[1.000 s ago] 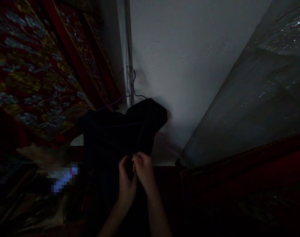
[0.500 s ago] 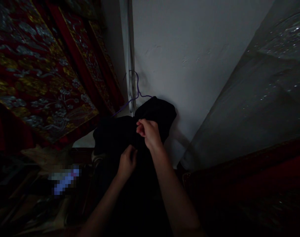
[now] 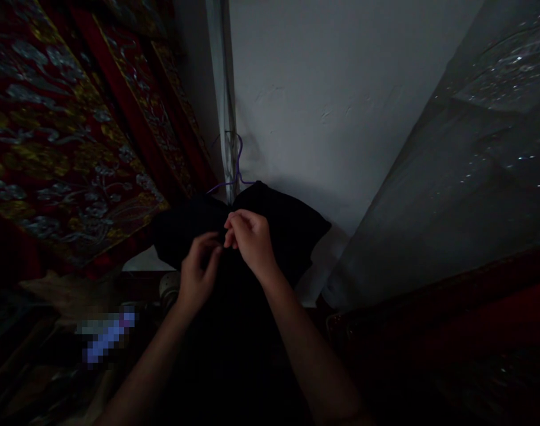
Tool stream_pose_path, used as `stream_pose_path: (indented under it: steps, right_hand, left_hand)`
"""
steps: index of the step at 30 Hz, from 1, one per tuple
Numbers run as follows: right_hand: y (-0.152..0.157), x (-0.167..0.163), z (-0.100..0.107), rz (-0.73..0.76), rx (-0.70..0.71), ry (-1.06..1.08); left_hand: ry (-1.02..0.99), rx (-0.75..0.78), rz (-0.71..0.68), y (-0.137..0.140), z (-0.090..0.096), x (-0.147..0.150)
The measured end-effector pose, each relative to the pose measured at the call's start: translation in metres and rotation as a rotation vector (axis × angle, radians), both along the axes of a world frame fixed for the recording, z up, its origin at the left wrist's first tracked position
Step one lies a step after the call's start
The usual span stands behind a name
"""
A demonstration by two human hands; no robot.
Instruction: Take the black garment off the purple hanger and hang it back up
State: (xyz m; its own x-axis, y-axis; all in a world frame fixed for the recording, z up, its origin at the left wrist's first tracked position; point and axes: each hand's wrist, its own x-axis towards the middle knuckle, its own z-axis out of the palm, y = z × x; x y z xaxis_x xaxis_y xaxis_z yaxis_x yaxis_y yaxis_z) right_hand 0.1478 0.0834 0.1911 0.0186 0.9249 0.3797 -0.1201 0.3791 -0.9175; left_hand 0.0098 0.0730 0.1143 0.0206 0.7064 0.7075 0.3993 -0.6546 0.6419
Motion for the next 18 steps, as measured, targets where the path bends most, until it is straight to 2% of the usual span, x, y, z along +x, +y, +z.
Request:
stream_pose_path:
  steps: [3, 5, 8, 11, 13, 15, 17, 18]
  right_hand:
    - [-0.01, 0.0, 0.005, 0.0, 0.07, -0.089]
    - [-0.014, 0.0, 0.009, -0.018, 0.117, -0.135]
    - [-0.01, -0.001, 0.005, -0.103, 0.172, -0.193]
    - [0.005, -0.002, -0.019, -0.209, 0.161, -0.256]
    - [0.011, -0.002, -0.043, -0.214, 0.082, -0.256]
    - [0.005, -0.002, -0.069, -0.158, -0.015, -0.21]
    - [-0.014, -0.005, -0.09, -0.096, -0.063, -0.151]
    - [-0.027, -0.007, -0.098, -0.076, -0.065, -0.125]
  left_hand:
    - [0.032, 0.18, 0.009, 0.006, 0.046, -0.001]
    - [0.117, 0.222, -0.015, 0.013, 0.067, -0.002]
    - [0.218, 0.263, 0.0, 0.017, 0.081, -0.001]
    - [0.197, 0.326, 0.107, 0.011, 0.089, -0.001]
    - [0.069, 0.331, 0.206, 0.007, 0.094, -0.009]
    - [-0.196, 0.299, 0.287, 0.006, 0.095, -0.026]
    - [-0.559, 0.178, 0.259, 0.008, 0.087, -0.052]
    - [-0.748, 0.076, 0.196, 0.009, 0.077, -0.066]
